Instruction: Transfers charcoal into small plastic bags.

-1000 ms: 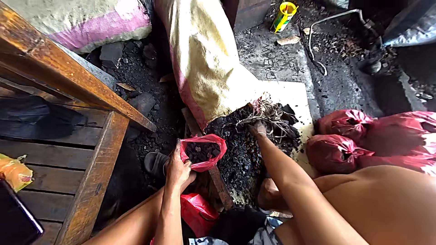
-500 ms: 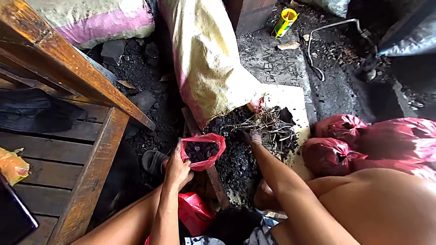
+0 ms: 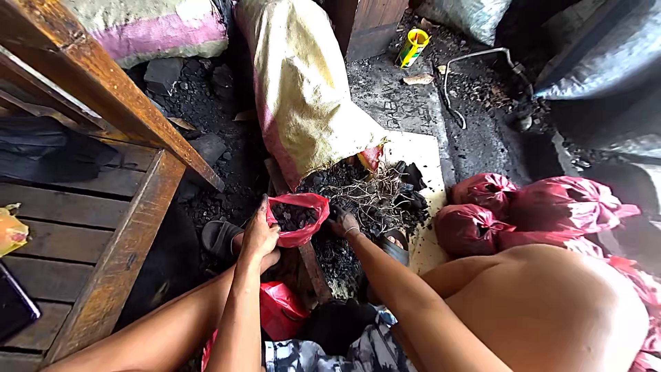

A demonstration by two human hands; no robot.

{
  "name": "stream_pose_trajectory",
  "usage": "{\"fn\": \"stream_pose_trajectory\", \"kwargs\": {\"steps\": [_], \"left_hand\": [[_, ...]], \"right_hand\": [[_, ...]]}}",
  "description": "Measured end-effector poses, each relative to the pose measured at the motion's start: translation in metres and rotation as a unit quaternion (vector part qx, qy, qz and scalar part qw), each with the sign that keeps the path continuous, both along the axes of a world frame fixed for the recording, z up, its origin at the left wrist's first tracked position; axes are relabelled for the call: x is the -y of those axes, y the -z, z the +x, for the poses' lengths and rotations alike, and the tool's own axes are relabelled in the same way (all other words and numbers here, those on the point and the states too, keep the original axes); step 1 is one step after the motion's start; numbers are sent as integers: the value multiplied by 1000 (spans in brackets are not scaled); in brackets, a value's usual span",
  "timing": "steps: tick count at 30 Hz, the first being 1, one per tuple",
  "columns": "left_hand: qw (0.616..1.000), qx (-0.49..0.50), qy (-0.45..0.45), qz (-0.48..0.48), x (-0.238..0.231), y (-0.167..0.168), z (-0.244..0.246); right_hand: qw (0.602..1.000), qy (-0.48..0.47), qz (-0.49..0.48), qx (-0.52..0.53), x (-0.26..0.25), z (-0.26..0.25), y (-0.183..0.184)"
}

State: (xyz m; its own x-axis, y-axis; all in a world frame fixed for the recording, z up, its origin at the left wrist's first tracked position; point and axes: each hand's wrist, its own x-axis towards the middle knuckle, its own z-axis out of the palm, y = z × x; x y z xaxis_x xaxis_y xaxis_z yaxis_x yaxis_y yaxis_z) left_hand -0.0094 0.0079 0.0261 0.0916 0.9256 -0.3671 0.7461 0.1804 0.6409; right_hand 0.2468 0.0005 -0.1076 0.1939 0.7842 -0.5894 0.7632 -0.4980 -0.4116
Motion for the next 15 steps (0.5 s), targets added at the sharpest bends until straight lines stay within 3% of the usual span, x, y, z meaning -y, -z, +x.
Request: {"fn": "stream_pose_trajectory", "kwargs": {"steps": [8,15], "left_hand": [[1000,19,-3,23,5,4,-5],[1000,9,7,20,7,5,-8]], "right_hand": [[993,-62,-4,-98,-7,14,-40],[969,88,2,-231,6,31,-28]]}}
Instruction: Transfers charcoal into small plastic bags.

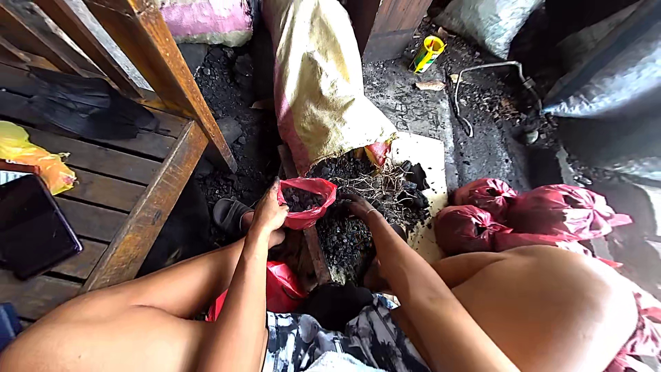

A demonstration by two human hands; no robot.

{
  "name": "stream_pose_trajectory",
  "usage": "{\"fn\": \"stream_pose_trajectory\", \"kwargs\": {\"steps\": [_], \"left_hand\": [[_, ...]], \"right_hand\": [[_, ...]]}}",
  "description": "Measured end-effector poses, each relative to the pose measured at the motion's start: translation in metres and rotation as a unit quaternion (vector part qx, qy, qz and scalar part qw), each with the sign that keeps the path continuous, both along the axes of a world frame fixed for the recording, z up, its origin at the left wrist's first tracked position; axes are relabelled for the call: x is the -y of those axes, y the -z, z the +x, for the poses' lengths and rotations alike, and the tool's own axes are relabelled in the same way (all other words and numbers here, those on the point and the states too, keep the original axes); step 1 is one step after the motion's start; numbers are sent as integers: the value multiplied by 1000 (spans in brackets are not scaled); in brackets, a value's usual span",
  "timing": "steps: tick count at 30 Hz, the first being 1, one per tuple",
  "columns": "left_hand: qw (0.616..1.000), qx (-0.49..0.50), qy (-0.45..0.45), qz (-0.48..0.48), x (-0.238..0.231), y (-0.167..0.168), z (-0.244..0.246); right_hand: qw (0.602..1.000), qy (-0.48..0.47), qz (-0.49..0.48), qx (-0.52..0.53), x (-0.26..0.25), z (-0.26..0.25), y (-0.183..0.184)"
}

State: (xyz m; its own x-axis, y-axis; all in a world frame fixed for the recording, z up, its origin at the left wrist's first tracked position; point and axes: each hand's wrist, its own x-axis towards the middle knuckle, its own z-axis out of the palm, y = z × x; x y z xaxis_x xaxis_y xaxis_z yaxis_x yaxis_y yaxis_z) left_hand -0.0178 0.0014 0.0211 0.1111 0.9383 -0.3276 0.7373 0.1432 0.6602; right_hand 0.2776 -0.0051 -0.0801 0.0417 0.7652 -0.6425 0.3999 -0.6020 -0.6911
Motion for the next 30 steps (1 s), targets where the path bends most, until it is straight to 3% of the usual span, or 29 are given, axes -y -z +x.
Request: {"fn": "stream_pose_trajectory", "kwargs": {"steps": [4,9,16,25,30], "left_hand": [[1000,3,4,-8,0,-1,-2],[1000,-4,14,-23,0,-4,0],[999,-8,23,-28,0,-5,-2],[999,-9,27,-29,-1,-2,-2],[999,-7,19,-31,-1,-2,-5]], "right_hand": [[999,19,-21,-25,5,-2,7],[986,-102,46,121,6,-5,21],[969,-123,46,210,12,-30,17],[959,-147,37,240,11,-39,18],[969,-132,50,204,5,-25,8]]}}
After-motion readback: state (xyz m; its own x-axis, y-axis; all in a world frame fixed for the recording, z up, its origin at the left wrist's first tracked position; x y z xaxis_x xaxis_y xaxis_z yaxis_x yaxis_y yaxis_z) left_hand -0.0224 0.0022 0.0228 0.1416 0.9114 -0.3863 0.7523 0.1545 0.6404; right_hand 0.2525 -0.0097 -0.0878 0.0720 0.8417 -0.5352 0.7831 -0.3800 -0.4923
